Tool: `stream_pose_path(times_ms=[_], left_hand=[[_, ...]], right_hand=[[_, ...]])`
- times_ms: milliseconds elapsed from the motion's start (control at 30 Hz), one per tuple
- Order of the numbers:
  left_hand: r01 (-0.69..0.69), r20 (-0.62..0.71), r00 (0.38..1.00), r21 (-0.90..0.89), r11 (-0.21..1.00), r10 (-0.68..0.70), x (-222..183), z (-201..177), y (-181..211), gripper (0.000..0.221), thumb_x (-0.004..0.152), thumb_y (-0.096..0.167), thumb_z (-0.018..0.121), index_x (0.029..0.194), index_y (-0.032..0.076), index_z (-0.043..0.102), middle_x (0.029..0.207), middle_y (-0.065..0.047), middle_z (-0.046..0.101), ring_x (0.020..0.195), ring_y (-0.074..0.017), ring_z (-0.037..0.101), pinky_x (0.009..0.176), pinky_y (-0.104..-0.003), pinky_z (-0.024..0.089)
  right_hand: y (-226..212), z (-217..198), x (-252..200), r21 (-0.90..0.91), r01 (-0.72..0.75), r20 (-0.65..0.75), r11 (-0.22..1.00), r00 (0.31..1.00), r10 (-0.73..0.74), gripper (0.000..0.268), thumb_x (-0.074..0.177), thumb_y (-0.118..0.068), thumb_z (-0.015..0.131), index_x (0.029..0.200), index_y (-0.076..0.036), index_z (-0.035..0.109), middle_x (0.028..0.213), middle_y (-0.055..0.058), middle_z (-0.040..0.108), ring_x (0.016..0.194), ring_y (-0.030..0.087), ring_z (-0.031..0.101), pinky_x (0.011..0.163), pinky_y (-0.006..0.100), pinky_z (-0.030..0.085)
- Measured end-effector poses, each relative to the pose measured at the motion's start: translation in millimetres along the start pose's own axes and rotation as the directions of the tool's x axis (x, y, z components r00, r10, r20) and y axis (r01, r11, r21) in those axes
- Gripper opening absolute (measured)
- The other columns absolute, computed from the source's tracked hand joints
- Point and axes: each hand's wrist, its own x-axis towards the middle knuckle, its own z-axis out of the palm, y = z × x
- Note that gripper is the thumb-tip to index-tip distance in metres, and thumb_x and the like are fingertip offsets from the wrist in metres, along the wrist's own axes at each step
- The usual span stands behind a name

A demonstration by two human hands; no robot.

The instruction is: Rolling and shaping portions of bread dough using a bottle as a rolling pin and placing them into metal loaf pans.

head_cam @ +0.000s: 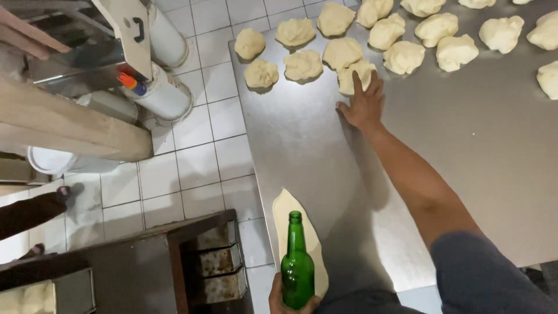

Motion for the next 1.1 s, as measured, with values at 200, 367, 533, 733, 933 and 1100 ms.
stream_pose_path(times_ms=[200,367,533,733,933,1100], left_hand=[[0.004,-0.077,0.997,-0.187,0.982,-0.019,-1,-7,-19,0.086,0.067,0.011,0.091,0.141,0.003,0.050,0.126,-0.014,0.072,0.120,-0.0251,0.069,0.102,-0.039,0.054],[-0.105,-0.144,0.987,-0.253,0.962,0.071,-30,-25,-39,0.093,0.068,0.005,0.090,0.147,0.002,0.042,0.137,-0.018,0.065,0.129,-0.0271,0.063,0.106,-0.041,0.052],[-0.222,-0.169,0.966,-0.155,0.963,0.195,-54,-43,-73,0.093,0.066,0.000,0.087,0.148,-0.001,0.044,0.133,-0.018,0.068,0.127,-0.0281,0.064,0.105,-0.039,0.050],[-0.055,-0.199,0.980,-0.184,0.981,0.018,-95,-39,-60,0.084,0.062,0.001,0.089,0.139,0.000,0.054,0.122,-0.017,0.073,0.113,-0.0277,0.071,0.098,-0.039,0.054],[0.077,-0.188,0.977,-0.103,0.992,-0.095,-146,-35,-31,0.072,0.066,0.010,0.092,0.130,-0.001,0.061,0.108,-0.015,0.075,0.096,-0.0259,0.073,0.086,-0.039,0.060],[0.020,-0.159,0.987,-0.050,0.999,-0.028,-172,-37,-34,0.065,0.069,0.012,0.091,0.127,-0.002,0.064,0.104,-0.015,0.075,0.093,-0.0253,0.073,0.084,-0.038,0.060]], right_hand=[[38,42,55,-0.080,0.059,-0.074,0.995,0.995,-0.065,0.083,0.075,-0.041,0.088,0.149,-0.018,0.055,0.156,0.030,0.027,0.136,0.056,0.024,0.105,0.064,0.037],[76,4,62,0.028,0.102,-0.009,0.994,0.995,-0.101,0.043,0.090,-0.017,0.075,0.133,-0.014,0.073,0.127,0.022,0.065,0.121,0.042,0.062,0.109,0.052,0.053],[59,-71,-82,0.900,-0.427,0.429,-0.087,0.903,-0.002,0.061,0.087,-0.017,0.056,0.147,-0.001,0.053,0.146,0.019,0.061,0.129,0.034,0.065,0.106,0.048,0.055],[-13,-83,-277,0.658,-0.531,0.616,-0.535,0.787,-0.024,0.067,0.091,-0.054,0.052,0.137,-0.004,0.056,0.136,0.017,0.063,0.119,0.036,0.064,0.093,0.057,0.055],[-34,-102,-351,0.770,-0.542,0.609,-0.337,0.782,0.132,0.051,0.094,-0.008,0.062,0.143,0.002,0.051,0.133,0.018,0.064,0.117,0.030,0.068,0.097,0.042,0.058],[-94,-175,-380,0.957,-0.129,0.058,0.259,0.963,0.264,0.069,0.084,0.012,0.061,0.149,-0.002,0.042,0.138,0.020,0.058,0.123,0.032,0.064,0.103,0.043,0.056]])
